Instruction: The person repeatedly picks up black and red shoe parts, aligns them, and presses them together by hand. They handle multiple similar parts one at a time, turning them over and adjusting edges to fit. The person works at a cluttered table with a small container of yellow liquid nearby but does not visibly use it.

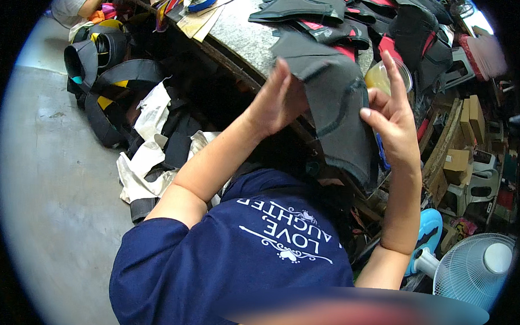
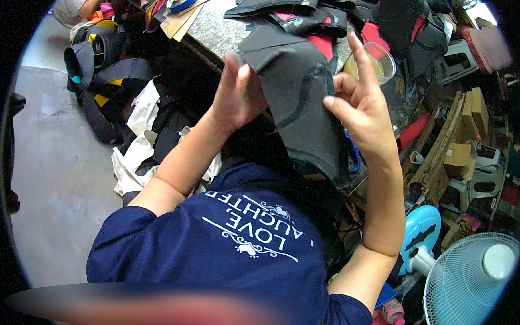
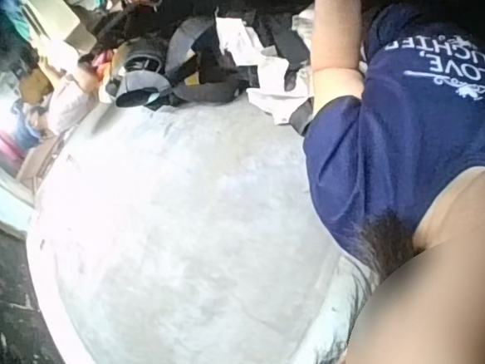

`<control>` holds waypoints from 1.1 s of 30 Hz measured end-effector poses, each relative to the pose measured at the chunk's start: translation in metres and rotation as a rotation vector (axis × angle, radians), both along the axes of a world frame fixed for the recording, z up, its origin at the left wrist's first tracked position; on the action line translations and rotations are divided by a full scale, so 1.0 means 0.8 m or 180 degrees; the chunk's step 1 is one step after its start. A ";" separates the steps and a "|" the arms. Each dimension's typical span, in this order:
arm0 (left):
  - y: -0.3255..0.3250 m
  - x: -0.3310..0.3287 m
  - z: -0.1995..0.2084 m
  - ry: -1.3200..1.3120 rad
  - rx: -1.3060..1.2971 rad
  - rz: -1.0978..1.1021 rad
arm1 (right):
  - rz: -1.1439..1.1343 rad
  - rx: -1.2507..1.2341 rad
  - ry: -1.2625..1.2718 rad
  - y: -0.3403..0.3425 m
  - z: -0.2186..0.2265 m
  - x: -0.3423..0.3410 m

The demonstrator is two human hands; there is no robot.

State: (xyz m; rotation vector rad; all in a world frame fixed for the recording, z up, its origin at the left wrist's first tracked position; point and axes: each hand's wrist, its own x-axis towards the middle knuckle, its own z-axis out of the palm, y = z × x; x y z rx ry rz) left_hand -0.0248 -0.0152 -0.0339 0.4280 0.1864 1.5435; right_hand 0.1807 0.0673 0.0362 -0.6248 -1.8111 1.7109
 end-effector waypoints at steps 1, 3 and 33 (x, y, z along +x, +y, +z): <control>0.010 -0.013 -0.002 -0.0549 -0.0152 -0.0182 | -0.0052 -0.0051 -0.0084 -0.003 -0.002 0.004; 0.025 -0.026 -0.005 0.0447 -0.0564 0.0445 | -0.0080 -0.0064 -0.0152 -0.008 -0.006 0.012; 0.053 -0.129 0.134 0.2935 0.0123 0.1451 | -0.1293 0.5181 -0.2633 0.135 -0.003 0.065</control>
